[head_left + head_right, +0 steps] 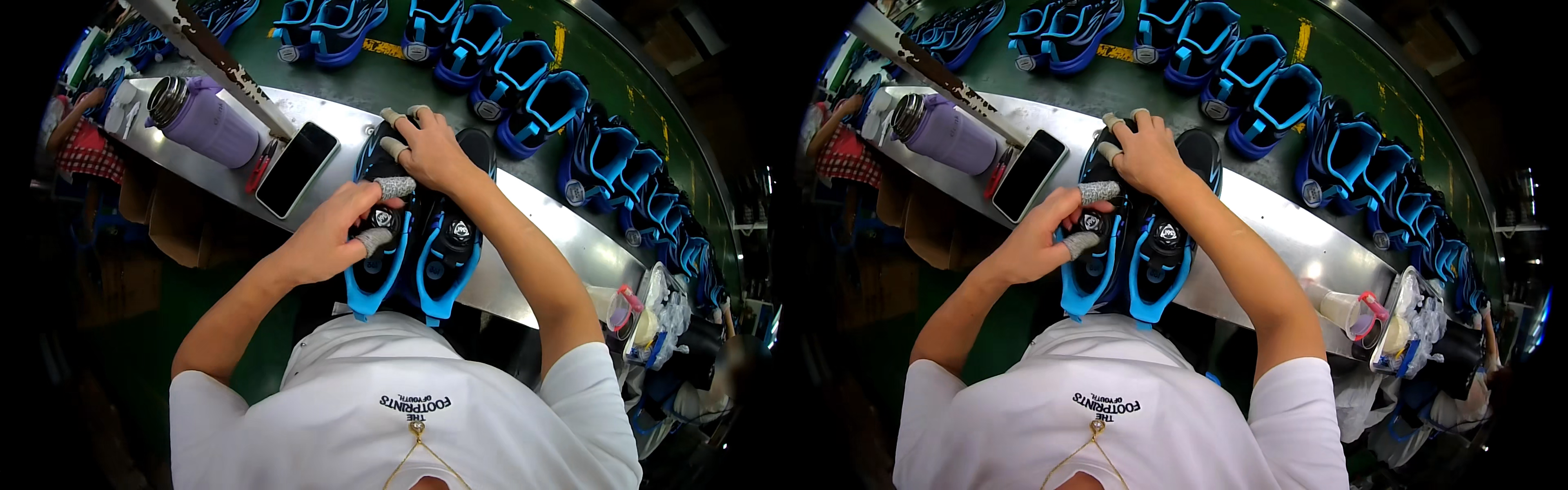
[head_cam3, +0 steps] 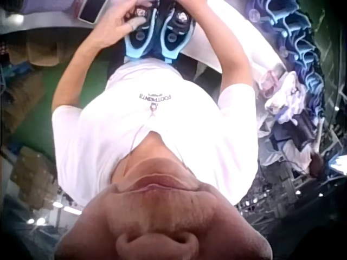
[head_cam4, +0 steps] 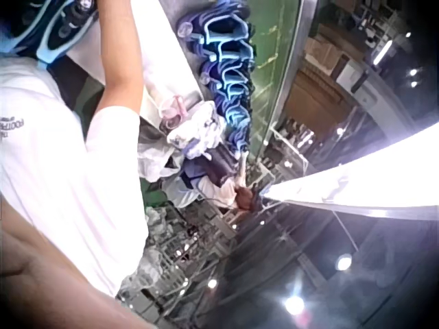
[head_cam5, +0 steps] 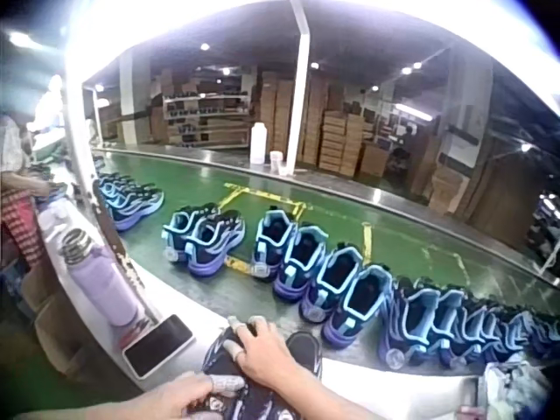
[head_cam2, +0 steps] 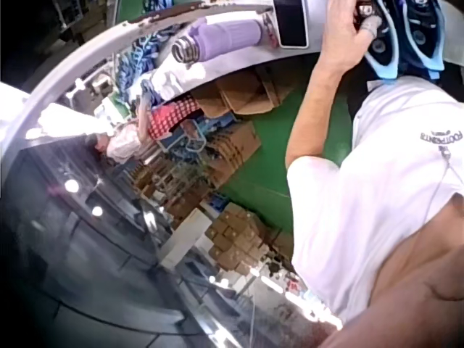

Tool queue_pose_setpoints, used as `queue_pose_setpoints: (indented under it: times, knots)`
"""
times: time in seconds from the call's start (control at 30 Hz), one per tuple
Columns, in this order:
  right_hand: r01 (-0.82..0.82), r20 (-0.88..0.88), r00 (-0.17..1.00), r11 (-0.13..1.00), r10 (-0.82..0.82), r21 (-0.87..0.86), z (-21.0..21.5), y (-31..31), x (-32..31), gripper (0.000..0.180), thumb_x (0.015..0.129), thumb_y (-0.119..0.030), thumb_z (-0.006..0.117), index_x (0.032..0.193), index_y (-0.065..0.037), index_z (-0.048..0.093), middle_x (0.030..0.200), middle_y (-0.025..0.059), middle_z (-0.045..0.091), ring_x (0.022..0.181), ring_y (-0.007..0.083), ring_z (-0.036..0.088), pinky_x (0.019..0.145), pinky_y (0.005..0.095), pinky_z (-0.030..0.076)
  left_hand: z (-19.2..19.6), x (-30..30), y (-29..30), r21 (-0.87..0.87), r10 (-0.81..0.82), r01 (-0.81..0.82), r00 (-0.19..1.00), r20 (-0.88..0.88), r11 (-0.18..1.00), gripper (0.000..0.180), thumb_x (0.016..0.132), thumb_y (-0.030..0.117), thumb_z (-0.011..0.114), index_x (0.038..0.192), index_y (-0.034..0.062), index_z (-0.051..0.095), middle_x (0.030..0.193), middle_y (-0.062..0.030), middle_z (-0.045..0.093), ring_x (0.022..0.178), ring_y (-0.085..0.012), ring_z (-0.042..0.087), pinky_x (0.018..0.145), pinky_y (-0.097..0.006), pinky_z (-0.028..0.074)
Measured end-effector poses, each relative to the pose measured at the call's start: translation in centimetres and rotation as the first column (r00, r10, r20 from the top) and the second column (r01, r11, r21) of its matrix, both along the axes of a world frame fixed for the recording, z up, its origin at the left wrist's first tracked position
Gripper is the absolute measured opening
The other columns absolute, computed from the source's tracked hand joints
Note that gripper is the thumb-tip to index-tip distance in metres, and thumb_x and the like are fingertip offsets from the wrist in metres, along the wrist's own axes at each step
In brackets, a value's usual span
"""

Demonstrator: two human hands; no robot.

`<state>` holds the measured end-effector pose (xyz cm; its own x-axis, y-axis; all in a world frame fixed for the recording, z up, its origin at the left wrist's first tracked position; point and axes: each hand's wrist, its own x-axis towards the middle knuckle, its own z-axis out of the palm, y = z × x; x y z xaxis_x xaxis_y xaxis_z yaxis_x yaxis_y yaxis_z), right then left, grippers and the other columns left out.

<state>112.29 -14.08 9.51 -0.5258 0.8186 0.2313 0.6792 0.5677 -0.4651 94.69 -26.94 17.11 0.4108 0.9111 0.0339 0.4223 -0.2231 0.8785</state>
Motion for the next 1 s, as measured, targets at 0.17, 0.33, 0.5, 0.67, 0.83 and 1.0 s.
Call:
queue_pose_setpoints:
  times: [0.17,0.33,0.5,0.67,0.83,1.0]
  knots:
    - [-0.012,0.008,1.0,1.0,0.012,-0.029,-0.8,-0.7,-0.1,0.05,0.092,-0.038,0.06,0.137,-0.015,0.055,0.128,0.0247,0.05,0.11,0.0423,0.053,0.097,0.0509,0.044,-1.3,-0.2,0.0,-0.054,-0.042,0.036,0.993,-0.114,0.998,0.052,0.078,0.012,0.075,0.126,0.0015,0.058,0.093,-0.0051,0.05,0.081,-0.0172,0.043,0.075,-0.027,0.04]
    - [0.0,0.007,1.0,0.999,0.0,-0.036,-1.3,-1.5,1.2,0.047,0.094,-0.032,0.059,0.138,-0.017,0.055,0.125,0.0237,0.052,0.107,0.0436,0.056,0.095,0.0479,0.046,-1.1,1.1,-0.8,0.295,-0.032,0.061,0.994,-0.102,0.954,0.047,0.077,0.014,0.075,0.119,-0.0007,0.058,0.093,-0.0068,0.051,0.077,-0.0191,0.045,0.072,-0.03,0.042]
    - [-0.005,0.015,1.0,1.0,0.006,-0.01,-0.7,-1.3,2.7,0.047,0.094,-0.033,0.059,0.138,-0.017,0.054,0.123,0.0236,0.053,0.105,0.0427,0.056,0.094,0.047,0.047,-0.6,1.9,-0.7,-0.07,-0.048,0.042,0.994,-0.098,0.997,0.049,0.078,0.013,0.074,0.123,-0.0002,0.058,0.098,-0.0071,0.055,0.084,-0.0199,0.049,0.078,-0.029,0.043]
    - [-0.005,0.014,1.0,1.0,0.005,-0.028,-0.7,-1.3,4.1,0.046,0.094,-0.032,0.058,0.138,-0.017,0.055,0.123,0.0232,0.053,0.104,0.0424,0.057,0.094,0.0465,0.047,-0.6,4.2,-1.6,0.206,0.06,-0.033,0.99,-0.128,0.978,0.058,0.076,0.015,0.078,0.129,0.003,0.056,0.098,-0.006,0.056,0.091,-0.0195,0.048,0.085,-0.03,0.042]
    - [-0.017,0.008,1.0,0.999,0.018,-0.042,-0.3,-1.4,4.4,0.046,0.094,-0.032,0.058,0.138,-0.018,0.055,0.123,0.0227,0.053,0.106,0.042,0.056,0.095,0.0459,0.047,-0.4,4.1,-1.2,-0.096,0.059,-0.072,0.99,-0.131,0.993,0.055,0.077,0.012,0.075,0.128,0.0045,0.058,0.097,-0.0036,0.055,0.087,-0.0175,0.045,0.083,-0.03,0.041]
    - [0.002,0.004,1.0,0.998,-0.002,-0.068,-0.9,-1.8,5.4,0.046,0.094,-0.033,0.058,0.138,-0.021,0.054,0.124,0.0229,0.053,0.108,0.0426,0.056,0.097,0.0459,0.047,-0.7,4.8,-1.6,0.09,-0.038,0.045,0.996,-0.079,0.995,0.054,0.077,0.014,0.076,0.127,0.0042,0.059,0.096,-0.0057,0.055,0.094,-0.0204,0.046,0.086,-0.031,0.04]
